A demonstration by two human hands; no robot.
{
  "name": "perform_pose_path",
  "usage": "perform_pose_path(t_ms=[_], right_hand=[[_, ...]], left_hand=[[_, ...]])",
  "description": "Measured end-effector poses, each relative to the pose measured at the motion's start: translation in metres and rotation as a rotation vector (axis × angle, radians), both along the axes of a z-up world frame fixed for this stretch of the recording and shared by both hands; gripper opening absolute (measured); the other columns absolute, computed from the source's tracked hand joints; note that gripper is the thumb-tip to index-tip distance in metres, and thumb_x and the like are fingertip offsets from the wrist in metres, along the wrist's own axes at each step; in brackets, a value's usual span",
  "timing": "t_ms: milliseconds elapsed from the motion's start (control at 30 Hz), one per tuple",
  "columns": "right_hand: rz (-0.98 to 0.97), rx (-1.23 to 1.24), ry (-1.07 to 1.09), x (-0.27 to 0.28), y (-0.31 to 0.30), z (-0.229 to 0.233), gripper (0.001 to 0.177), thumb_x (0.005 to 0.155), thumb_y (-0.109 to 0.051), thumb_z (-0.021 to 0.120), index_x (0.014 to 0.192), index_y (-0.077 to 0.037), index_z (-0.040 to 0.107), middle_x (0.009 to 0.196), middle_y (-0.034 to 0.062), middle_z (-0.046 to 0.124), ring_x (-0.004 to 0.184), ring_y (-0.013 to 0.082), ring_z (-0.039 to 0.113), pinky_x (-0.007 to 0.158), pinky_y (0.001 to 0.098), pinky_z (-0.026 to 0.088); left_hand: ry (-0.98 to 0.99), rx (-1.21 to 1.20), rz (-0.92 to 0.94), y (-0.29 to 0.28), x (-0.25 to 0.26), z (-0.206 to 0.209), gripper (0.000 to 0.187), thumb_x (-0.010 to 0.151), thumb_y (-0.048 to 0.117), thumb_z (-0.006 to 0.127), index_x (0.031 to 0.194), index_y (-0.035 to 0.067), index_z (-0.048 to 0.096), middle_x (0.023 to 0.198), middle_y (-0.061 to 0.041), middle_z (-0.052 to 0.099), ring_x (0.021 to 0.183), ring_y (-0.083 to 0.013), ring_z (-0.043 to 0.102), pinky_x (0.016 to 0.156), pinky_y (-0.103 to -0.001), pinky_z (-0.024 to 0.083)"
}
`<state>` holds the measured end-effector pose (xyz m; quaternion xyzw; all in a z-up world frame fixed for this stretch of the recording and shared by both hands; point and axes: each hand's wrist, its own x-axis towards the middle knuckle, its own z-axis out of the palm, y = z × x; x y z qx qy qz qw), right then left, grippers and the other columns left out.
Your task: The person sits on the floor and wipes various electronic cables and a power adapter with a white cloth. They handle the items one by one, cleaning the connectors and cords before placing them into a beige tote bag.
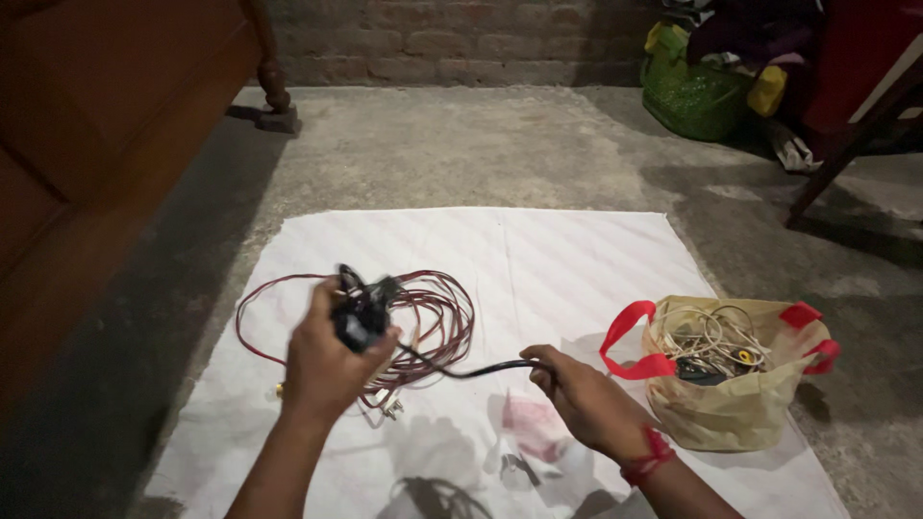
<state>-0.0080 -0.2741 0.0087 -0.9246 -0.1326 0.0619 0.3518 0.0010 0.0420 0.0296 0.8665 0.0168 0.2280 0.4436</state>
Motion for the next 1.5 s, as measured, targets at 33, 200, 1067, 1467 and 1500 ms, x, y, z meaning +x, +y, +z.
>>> perform_pose_path(t_ms=[33, 200, 1067, 1467, 1500], right_hand=[[0.005, 0.004, 0.040, 0.000, 0.000, 0.004, 0.030, 0.099, -0.024, 0.056, 0.128, -0.014, 0.057, 0.093, 0.0099, 0.076, 0.080, 0.0222, 0.071, 0.071, 0.0345, 0.054], [0.044, 0.120, 0.029, -0.004, 0.006, -0.003, 0.028, 0.099, -0.019, 0.050, 0.125, -0.012, 0.057, 0.086, 0.0131, 0.072, 0.075, 0.0241, 0.069, 0.066, 0.0362, 0.055], [0.608, -0.016, 0.059, 0.008, -0.009, -0.046, 0.097, 0.082, -0.007, 0.074, 0.159, 0.002, 0.016, 0.148, 0.0314, 0.047, 0.126, 0.0346, 0.060, 0.102, 0.0410, 0.050], [0.264, -0.154, 0.166, 0.005, -0.002, -0.049, 0.049, 0.085, -0.018, 0.075, 0.131, -0.009, 0.061, 0.098, 0.0146, 0.077, 0.092, 0.0317, 0.074, 0.079, 0.0379, 0.056], [0.233, -0.132, 0.152, 0.007, -0.004, -0.048, 0.044, 0.083, -0.015, 0.075, 0.125, -0.008, 0.066, 0.097, 0.0131, 0.077, 0.089, 0.0287, 0.076, 0.078, 0.0365, 0.057]], left_hand=[[0.013, -0.010, -0.057, -0.006, 0.001, -0.002, 0.078, 0.064, 0.033, 0.090, 0.127, 0.003, 0.055, 0.097, -0.012, 0.076, 0.087, -0.0228, 0.074, 0.078, -0.038, 0.058], [0.369, -0.090, -0.279, -0.047, -0.008, -0.027, 0.090, 0.061, 0.038, 0.087, 0.137, 0.007, 0.050, 0.101, -0.012, 0.080, 0.088, -0.0220, 0.079, 0.082, -0.034, 0.061], [0.783, -0.920, -0.795, -0.102, -0.039, -0.103, 0.092, 0.062, 0.013, 0.086, 0.144, 0.013, 0.045, 0.118, -0.005, 0.069, 0.108, -0.0177, 0.067, 0.094, -0.034, 0.055], [0.632, -0.846, -0.886, -0.108, -0.042, -0.104, 0.083, 0.064, 0.007, 0.084, 0.140, 0.010, 0.050, 0.117, -0.005, 0.068, 0.108, -0.0165, 0.067, 0.098, -0.034, 0.055], [0.661, -0.881, -0.851, -0.109, -0.041, -0.101, 0.082, 0.063, 0.006, 0.083, 0.138, 0.011, 0.050, 0.115, -0.005, 0.069, 0.105, -0.0168, 0.067, 0.095, -0.034, 0.056]])
